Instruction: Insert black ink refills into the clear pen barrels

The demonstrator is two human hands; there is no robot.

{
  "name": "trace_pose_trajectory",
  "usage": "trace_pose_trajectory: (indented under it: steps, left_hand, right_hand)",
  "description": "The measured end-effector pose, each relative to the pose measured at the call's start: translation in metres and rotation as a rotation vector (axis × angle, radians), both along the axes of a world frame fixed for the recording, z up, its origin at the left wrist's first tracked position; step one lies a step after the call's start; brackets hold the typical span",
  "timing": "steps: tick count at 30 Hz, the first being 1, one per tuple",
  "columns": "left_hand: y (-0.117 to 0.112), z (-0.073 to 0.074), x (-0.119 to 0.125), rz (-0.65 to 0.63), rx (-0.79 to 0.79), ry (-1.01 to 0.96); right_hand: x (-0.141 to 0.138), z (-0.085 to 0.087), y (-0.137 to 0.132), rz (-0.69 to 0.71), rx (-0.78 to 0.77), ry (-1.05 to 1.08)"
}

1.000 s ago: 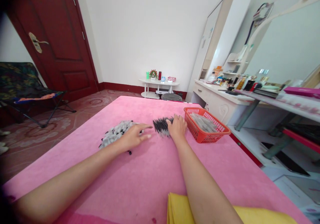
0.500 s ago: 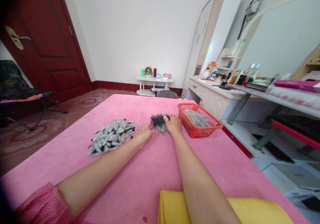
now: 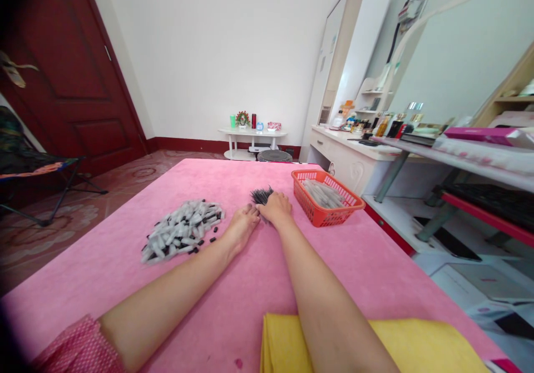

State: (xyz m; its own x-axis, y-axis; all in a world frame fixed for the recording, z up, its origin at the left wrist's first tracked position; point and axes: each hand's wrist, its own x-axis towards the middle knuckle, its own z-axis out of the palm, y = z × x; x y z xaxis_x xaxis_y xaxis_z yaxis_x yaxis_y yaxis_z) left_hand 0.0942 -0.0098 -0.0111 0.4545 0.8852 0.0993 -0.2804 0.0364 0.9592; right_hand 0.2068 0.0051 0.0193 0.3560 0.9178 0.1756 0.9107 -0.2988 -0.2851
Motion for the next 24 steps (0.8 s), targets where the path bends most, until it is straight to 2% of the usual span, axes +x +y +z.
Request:
trace_pose_trajectory:
  steps: [3, 7, 16, 24]
  left_hand:
    - [-0.003, 0.000, 0.001, 0.182, -0.203, -0.119]
    - [-0.003, 0.002, -0.001, 0.229, -0.302, -0.172]
    - [0.000, 0.009, -0.003, 0.111, -0.327, -0.317]
    - [0.006, 0.014, -0.004, -0.123, -0.232, -0.323]
  right_hand:
    - [-0.004, 0.000, 0.001, 0.005, -0.004, -0.038]
    - [-0.013, 0.001, 0.001, -0.006, -0.024, -0.099]
    - [-0.016, 0.001, 0.004, -0.021, -0.067, -0.121]
    - [-0.017, 0.005, -0.001, 0.008, -0.072, -0.089]
